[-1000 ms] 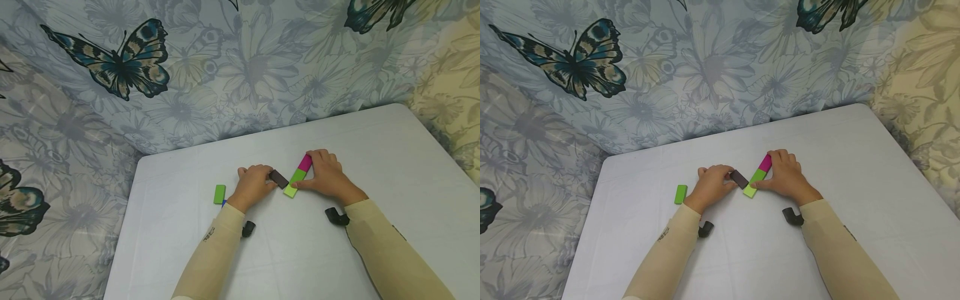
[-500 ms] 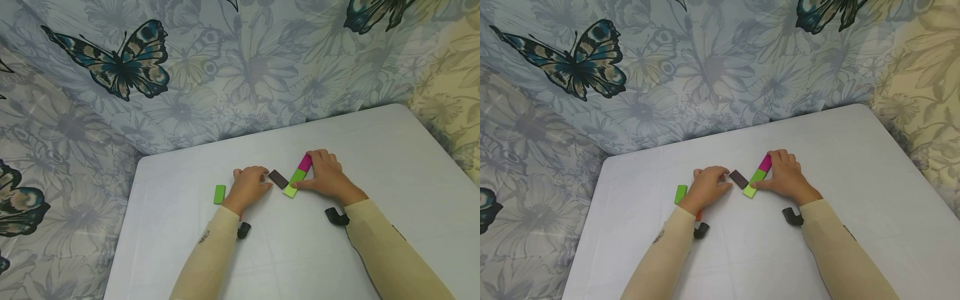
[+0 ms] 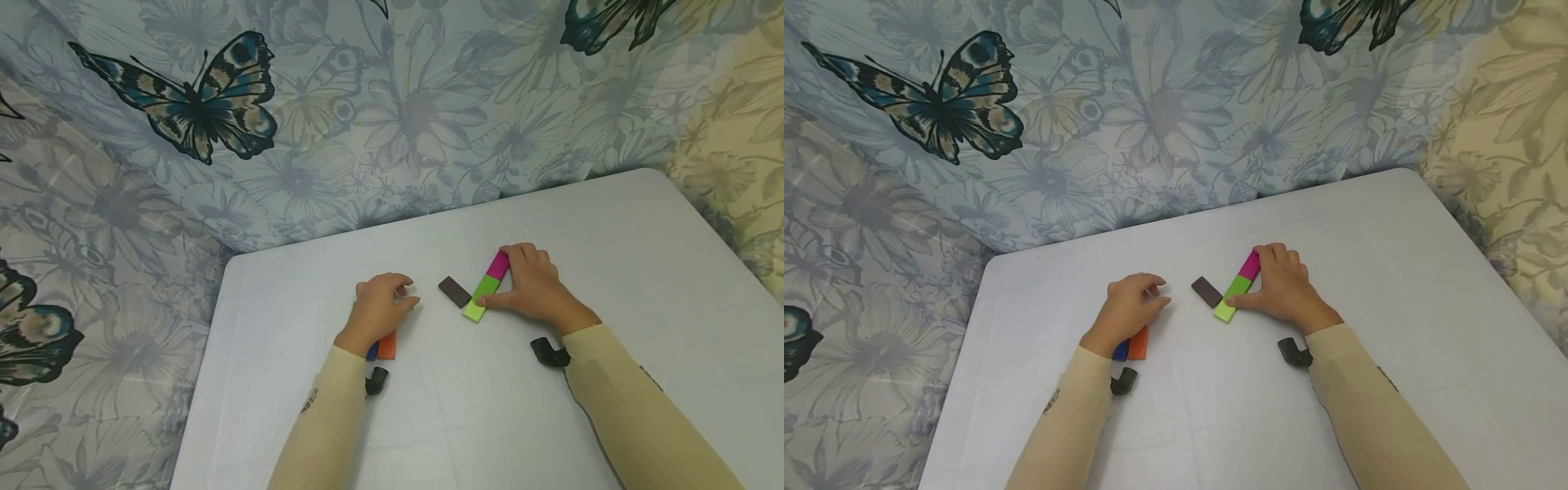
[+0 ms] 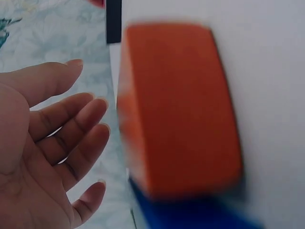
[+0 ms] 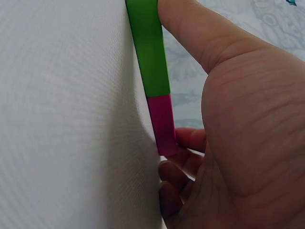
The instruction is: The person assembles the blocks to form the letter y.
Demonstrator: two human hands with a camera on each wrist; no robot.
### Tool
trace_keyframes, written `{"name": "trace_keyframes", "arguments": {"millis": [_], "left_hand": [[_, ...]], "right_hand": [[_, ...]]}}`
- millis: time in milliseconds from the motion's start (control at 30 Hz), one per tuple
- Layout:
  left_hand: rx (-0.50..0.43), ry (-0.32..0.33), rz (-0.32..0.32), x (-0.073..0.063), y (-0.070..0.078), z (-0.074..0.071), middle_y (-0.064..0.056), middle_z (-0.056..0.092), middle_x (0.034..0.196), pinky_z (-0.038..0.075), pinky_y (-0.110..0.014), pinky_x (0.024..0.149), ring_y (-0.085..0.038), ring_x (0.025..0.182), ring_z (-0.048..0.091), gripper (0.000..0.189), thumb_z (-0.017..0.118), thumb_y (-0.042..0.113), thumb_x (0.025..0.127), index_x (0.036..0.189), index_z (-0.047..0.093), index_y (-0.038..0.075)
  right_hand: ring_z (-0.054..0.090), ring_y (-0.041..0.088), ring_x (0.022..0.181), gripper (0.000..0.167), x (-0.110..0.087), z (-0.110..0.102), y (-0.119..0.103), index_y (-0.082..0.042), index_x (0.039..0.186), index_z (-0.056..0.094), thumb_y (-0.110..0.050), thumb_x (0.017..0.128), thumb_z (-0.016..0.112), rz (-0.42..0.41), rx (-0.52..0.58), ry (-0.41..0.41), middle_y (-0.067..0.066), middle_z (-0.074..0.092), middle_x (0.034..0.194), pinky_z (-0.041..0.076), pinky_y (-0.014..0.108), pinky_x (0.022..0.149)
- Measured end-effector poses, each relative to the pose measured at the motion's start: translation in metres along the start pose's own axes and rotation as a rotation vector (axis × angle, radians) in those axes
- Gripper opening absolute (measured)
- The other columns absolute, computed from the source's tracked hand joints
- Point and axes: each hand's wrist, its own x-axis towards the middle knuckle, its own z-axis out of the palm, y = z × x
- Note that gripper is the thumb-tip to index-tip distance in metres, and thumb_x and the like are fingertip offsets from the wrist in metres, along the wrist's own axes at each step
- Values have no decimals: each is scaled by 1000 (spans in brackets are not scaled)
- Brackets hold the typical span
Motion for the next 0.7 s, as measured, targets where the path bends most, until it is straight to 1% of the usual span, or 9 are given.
{"name": "trace_keyframes", "arguments": {"millis": [100, 167, 300, 400, 467, 567, 700], "left_hand": [[-13, 22, -26, -6, -10, -8, 1, 75, 108, 38, -48, 89, -18, 96, 65, 34, 82, 29, 102, 131, 77, 11], [-29, 42, -55, -9, -18, -13, 0, 74, 107, 38, -49, 89, -20, 97, 65, 33, 82, 26, 102, 130, 77, 10], [-67, 77, -148, -15, -34, -24, 0, 72, 107, 39, -51, 93, -23, 102, 65, 30, 81, 20, 102, 130, 77, 9], [-96, 81, -215, -20, -44, -31, 0, 71, 109, 42, -51, 98, -24, 106, 65, 30, 80, 17, 102, 131, 77, 10], [-114, 75, -245, -23, -50, -35, -1, 71, 112, 45, -51, 101, -25, 108, 65, 31, 80, 17, 102, 132, 76, 10], [-140, 50, -269, -29, -56, -38, -3, 71, 117, 49, -50, 100, -27, 112, 64, 35, 81, 16, 101, 135, 75, 11], [-146, -19, -272, -38, -64, -39, -4, 70, 127, 50, -49, 103, -28, 119, 63, 40, 83, 15, 99, 138, 74, 12]], "right_hand": [[37, 50, 126, 120, 0, -1, -1, 10, 156, 39, -60, 77, 96, -6, -1, -1, 31, 40, 146, 36, 67, 97], [37, 50, 126, 120, -1, -1, -1, 10, 156, 38, -60, 77, 96, -8, -1, -1, 31, 40, 146, 36, 67, 97], [36, 51, 127, 119, 0, -2, -1, 10, 156, 39, -59, 78, 96, -9, -3, -2, 32, 39, 147, 35, 66, 98], [36, 51, 127, 119, 0, -2, -1, 10, 156, 39, -59, 78, 96, -6, -1, -3, 32, 39, 148, 35, 67, 98], [36, 51, 128, 119, 0, -2, -1, 10, 156, 39, -59, 78, 96, -3, 4, -3, 32, 39, 148, 35, 67, 99], [36, 52, 128, 120, 0, -2, -1, 10, 156, 38, -61, 78, 95, -1, 13, -6, 32, 39, 148, 34, 69, 99], [36, 52, 129, 120, 0, -2, 0, 9, 156, 38, -61, 78, 95, -2, 14, -8, 32, 39, 148, 34, 69, 99]]}}
